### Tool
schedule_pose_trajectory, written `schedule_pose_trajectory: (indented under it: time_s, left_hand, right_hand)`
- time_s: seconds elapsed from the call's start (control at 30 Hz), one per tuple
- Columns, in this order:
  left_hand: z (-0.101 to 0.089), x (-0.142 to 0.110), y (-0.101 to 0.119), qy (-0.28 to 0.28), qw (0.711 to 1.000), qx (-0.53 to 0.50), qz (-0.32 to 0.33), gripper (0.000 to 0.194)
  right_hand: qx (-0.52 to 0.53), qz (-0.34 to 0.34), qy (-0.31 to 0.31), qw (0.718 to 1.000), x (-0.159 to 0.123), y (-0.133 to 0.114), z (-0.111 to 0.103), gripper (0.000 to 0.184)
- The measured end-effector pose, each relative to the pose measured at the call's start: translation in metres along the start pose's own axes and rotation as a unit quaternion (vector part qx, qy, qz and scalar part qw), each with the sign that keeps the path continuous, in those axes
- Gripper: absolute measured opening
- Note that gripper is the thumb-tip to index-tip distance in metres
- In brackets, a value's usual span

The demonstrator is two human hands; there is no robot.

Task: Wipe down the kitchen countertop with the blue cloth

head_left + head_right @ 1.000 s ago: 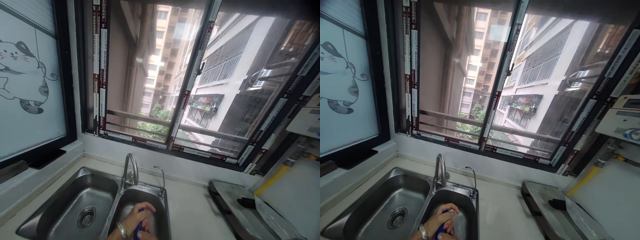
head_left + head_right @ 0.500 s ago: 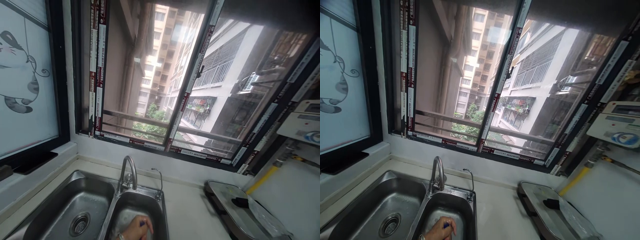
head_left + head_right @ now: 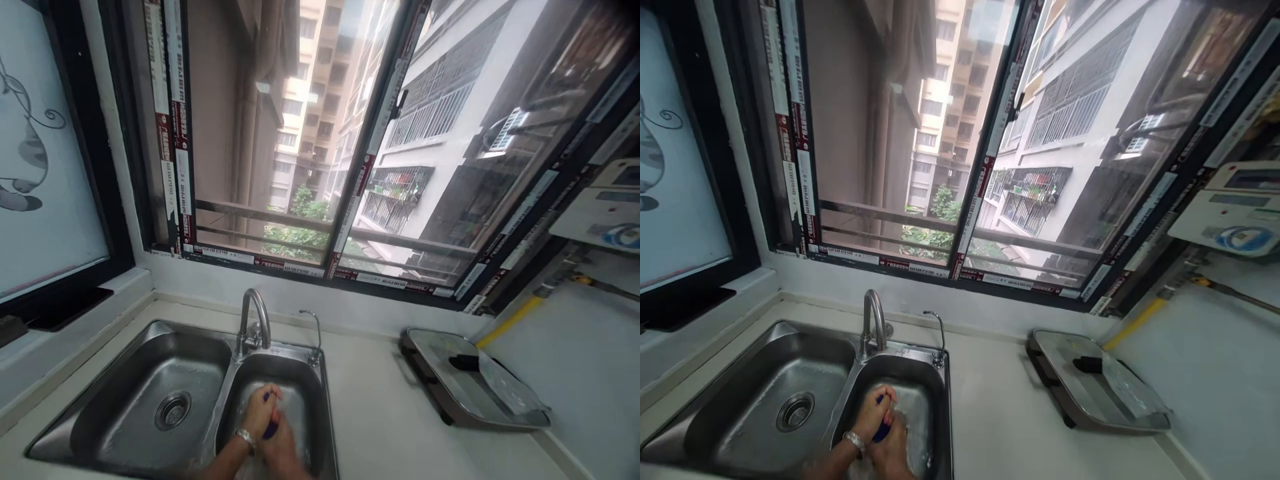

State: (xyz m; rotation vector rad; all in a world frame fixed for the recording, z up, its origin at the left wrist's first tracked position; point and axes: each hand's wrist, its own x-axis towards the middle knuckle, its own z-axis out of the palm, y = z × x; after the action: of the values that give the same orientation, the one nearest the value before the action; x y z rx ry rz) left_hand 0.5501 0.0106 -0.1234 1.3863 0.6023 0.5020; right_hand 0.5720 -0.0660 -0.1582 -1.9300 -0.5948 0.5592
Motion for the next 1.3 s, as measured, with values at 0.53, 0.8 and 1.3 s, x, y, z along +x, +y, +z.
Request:
schedule_pose_trajectory:
  time_s: [0.53, 0.8, 1.3]
  left_hand:
    - [0.023, 0.000, -0.004, 0.178, 0.977, -0.119, -0.003, 0.012]
    - [0.031, -0.006, -0.004, 0.183, 0.970, -0.151, -0.046, 0.032]
    - [0.026, -0.058, 0.000, -0.036, 0.938, -0.255, -0.232, 0.049]
  right_hand:
    - [-0.265, -0.083, -0.048, 0.959, -0.005, -0.015, -0.047, 0.077]
    - [-0.287, -0.128, -0.023, 0.949, -0.011, -0.010, -0.064, 0.077]
    - [0.266, 0.035, -0.148, 0.952, -0.048, 0.005, -0.157, 0.054]
